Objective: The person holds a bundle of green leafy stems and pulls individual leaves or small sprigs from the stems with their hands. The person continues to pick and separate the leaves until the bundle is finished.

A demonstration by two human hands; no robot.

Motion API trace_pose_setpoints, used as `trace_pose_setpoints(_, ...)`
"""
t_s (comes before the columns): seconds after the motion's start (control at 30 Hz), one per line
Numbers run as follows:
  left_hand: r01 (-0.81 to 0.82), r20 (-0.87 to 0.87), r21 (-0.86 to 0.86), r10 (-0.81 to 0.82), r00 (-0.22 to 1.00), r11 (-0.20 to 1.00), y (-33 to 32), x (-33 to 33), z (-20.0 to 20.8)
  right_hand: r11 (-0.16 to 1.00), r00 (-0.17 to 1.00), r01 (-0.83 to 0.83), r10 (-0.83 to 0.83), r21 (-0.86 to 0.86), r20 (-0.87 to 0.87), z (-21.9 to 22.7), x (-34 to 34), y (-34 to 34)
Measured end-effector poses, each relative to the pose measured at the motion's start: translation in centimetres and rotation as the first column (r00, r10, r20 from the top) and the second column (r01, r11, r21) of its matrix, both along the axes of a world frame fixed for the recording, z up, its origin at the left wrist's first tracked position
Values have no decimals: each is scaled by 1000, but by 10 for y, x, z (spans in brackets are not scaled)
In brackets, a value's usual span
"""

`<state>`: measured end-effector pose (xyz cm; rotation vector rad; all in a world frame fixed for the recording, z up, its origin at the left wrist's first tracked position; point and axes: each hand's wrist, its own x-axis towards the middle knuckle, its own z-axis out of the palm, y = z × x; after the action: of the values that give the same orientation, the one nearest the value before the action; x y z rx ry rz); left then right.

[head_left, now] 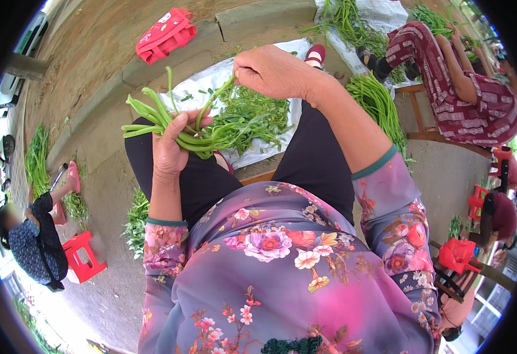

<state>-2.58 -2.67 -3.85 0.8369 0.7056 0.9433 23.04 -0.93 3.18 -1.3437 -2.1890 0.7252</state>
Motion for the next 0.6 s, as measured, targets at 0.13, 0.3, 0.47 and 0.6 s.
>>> trace_pose_setpoints(0.13, -44, 103, 23, 41, 994, 999, 0, -6, -3, 993, 991, 67, -78, -102, -109, 0, 8, 2)
trace_pose_setpoints(0.3, 25, 228, 78, -42, 973, 997, -1, -14, -11, 954, 950, 221, -258, -203, -177, 10, 22, 2)
trace_pose_setpoints(0.47, 121, 183, 113, -141, 973, 986, -2, -14, -5, 846, 789, 366, -503, -387, -353, 8, 40, 3)
trace_pose_setpoints(0.6, 179, 91, 72, -185, 979, 981, -7, -11, 7, 814, 689, 435, -576, -385, -440, 14, 58, 7)
